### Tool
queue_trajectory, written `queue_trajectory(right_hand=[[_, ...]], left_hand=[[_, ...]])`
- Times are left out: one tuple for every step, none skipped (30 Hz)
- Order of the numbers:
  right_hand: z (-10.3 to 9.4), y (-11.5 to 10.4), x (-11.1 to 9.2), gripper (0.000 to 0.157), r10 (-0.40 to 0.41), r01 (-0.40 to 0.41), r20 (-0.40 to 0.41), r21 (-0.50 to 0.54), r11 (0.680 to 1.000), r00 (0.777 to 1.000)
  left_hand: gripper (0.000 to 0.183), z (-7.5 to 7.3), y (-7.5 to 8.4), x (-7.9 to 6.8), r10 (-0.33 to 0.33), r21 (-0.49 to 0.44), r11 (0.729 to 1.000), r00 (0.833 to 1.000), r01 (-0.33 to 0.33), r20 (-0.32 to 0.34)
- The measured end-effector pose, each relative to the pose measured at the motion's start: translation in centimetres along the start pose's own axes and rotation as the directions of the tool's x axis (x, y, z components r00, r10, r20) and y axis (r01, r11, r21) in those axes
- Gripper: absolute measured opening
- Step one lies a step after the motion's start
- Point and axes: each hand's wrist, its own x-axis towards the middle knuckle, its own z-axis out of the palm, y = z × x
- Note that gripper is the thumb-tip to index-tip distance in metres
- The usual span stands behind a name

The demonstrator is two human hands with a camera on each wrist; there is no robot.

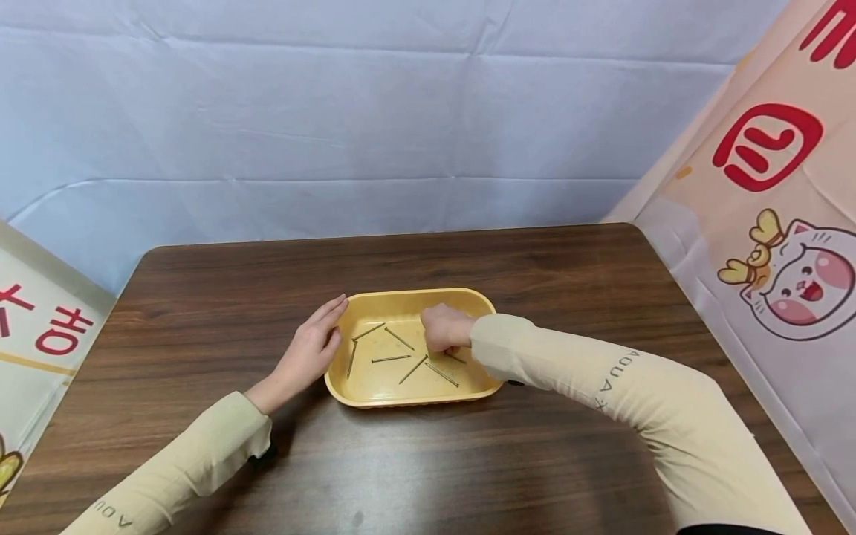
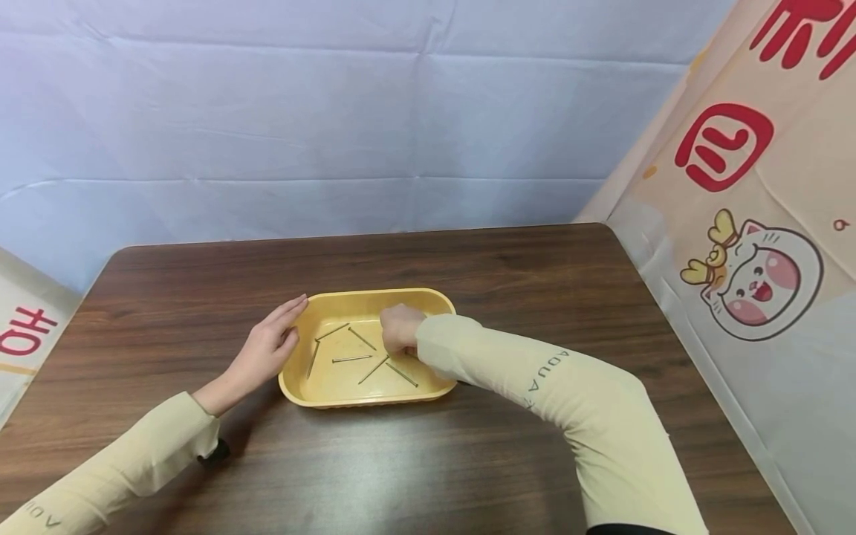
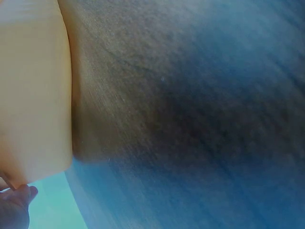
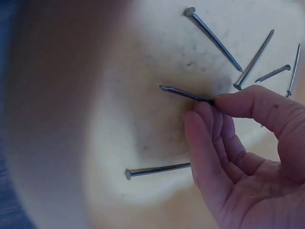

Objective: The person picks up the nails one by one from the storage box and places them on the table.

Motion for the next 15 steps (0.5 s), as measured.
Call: queue_trajectory(right_hand=[[-0.1, 0.0, 0.0, 0.021, 0.000, 0.000, 0.004, 0.001, 1.000, 1.000], [-0.1, -0.1, 0.0, 0.021, -0.002, 0.002, 0.008, 0.000, 1.000, 1.000], [-0.2, -0.2, 0.0, 0.021, -0.003, 0.003, 0.011, 0.001, 1.000, 1.000], [-0.4, -0.2, 0.0, 0.021, -0.005, 0.005, 0.015, 0.003, 1.000, 1.000], [-0.5, -0.3, 0.0, 0.021, -0.007, 0.007, 0.015, 0.006, 1.000, 1.000], [-0.6, -0.4, 0.0, 0.022, -0.008, 0.007, 0.017, 0.011, 1.000, 1.000], [-0.8, -0.5, -0.1, 0.023, -0.009, 0.009, 0.020, 0.015, 1.000, 1.000], [-1.0, -0.6, -0.2, 0.023, -0.008, 0.008, 0.023, 0.016, 1.000, 1.000], [-1.1, -0.6, -0.2, 0.023, -0.004, 0.003, 0.025, 0.022, 1.000, 1.000], [-1.2, -0.6, -0.3, 0.024, -0.004, 0.003, 0.027, 0.026, 1.000, 1.000], [-1.4, -0.7, -0.4, 0.024, -0.003, 0.002, 0.028, 0.032, 0.999, 1.000], [-1.5, -0.7, -0.5, 0.023, 0.000, -0.001, 0.031, 0.037, 0.999, 1.000], [-1.6, -0.7, -0.6, 0.023, 0.002, -0.003, 0.035, 0.042, 0.999, 0.999], [-1.7, -0.7, -0.7, 0.023, 0.003, -0.005, 0.038, 0.046, 0.999, 0.999], [-1.7, -0.6, -0.7, 0.023, 0.001, -0.003, 0.040, 0.051, 0.999, 0.999]], left_hand=[[0.043, 0.0, 0.0, 0.0, 0.000, -0.001, 1.000, 1.000, 0.000, 0.000], [0.043, 0.0, 0.0, 0.0, -0.001, -0.002, 1.000, 1.000, 0.001, -0.001], [0.043, 0.0, 0.0, 0.0, -0.001, -0.004, 1.000, 1.000, 0.001, -0.001], [0.043, 0.0, 0.0, 0.0, 0.001, -0.003, 1.000, 1.000, -0.001, -0.002], [0.043, 0.0, 0.0, 0.0, 0.003, -0.002, 1.000, 1.000, -0.003, -0.004], [0.043, 0.0, 0.0, 0.0, 0.005, -0.002, 1.000, 1.000, -0.005, -0.005], [0.043, 0.0, 0.0, 0.1, 0.007, 0.000, 1.000, 1.000, -0.007, -0.006], [0.043, 0.0, 0.0, 0.1, 0.009, 0.001, 1.000, 1.000, -0.009, -0.007], [0.043, 0.0, 0.0, 0.1, 0.011, 0.003, 1.000, 1.000, -0.011, -0.008], [0.043, 0.0, 0.0, 0.1, 0.012, 0.005, 1.000, 1.000, -0.012, -0.009], [0.043, 0.0, 0.0, 0.1, 0.012, 0.006, 1.000, 1.000, -0.012, -0.010], [0.043, 0.0, 0.0, 0.1, 0.012, 0.005, 1.000, 1.000, -0.012, -0.009], [0.043, 0.0, 0.0, 0.0, 0.011, 0.005, 1.000, 1.000, -0.011, -0.008], [0.043, 0.0, 0.0, 0.0, 0.011, 0.005, 1.000, 1.000, -0.011, -0.008], [0.043, 0.0, -0.1, 0.0, 0.009, 0.004, 1.000, 1.000, -0.009, -0.006]])
